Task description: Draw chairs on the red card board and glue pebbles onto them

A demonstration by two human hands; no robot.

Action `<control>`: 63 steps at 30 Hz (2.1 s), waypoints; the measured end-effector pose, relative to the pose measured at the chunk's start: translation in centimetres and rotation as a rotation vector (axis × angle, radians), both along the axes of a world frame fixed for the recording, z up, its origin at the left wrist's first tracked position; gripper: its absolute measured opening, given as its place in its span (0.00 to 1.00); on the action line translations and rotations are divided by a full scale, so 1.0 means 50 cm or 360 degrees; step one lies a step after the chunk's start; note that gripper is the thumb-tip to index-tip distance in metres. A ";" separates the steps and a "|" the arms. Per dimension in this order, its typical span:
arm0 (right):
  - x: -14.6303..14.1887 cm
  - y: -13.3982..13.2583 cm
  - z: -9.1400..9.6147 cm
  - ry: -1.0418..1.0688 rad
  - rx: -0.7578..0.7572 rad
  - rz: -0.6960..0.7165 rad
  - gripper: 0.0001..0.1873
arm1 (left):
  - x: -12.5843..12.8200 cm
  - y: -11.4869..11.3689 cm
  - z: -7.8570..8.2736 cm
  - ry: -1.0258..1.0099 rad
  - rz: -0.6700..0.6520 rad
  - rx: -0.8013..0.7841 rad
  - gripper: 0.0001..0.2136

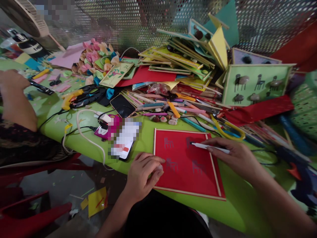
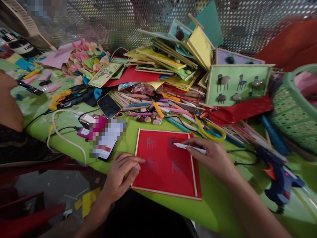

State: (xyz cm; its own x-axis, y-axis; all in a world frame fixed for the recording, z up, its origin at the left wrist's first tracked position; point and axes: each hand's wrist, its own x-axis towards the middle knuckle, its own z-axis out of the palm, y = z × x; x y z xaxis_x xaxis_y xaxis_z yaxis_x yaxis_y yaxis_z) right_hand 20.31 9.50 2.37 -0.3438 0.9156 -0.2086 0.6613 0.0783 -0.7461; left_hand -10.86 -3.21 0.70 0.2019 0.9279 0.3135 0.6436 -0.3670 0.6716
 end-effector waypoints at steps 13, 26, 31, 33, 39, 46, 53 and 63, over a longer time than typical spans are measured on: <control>0.003 0.001 -0.003 -0.0001 0.0032 0.0021 0.23 | -0.001 0.000 -0.007 -0.0010 0.0004 0.0001 0.06; 0.002 0.000 -0.004 0.0002 0.0043 0.0035 0.22 | 0.000 0.000 -0.008 -0.0020 0.0007 0.0013 0.06; 0.000 0.002 -0.004 -0.0025 0.0050 0.0068 0.22 | 0.001 0.000 -0.004 -0.0008 -0.0002 0.0015 0.06; 0.001 0.003 -0.006 -0.0049 0.0058 0.0078 0.22 | 0.001 0.000 -0.003 -0.0007 0.0005 0.0016 0.07; 0.003 0.004 -0.008 -0.0033 0.0072 0.0098 0.21 | -0.001 -0.003 -0.007 -0.0007 0.0001 0.0016 0.06; 0.002 0.001 -0.004 -0.0045 0.0012 0.0056 0.21 | -0.001 -0.003 -0.006 -0.0007 0.0004 0.0003 0.07; -0.005 0.000 0.003 -0.0015 0.0043 0.0046 0.22 | -0.002 -0.004 -0.009 -0.0001 0.0002 -0.0037 0.08; 0.002 -0.001 -0.004 -0.0006 0.0019 0.0060 0.23 | -0.001 -0.001 -0.004 -0.0005 0.0008 -0.0033 0.06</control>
State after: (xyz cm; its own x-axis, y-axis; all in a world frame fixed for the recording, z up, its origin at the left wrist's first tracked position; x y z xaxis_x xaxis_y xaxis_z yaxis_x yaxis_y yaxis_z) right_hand 20.39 9.44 2.17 -0.3773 0.9045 -0.1989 0.6605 0.1122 -0.7424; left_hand -10.90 -3.27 0.50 0.1960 0.9352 0.2948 0.6434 -0.3495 0.6811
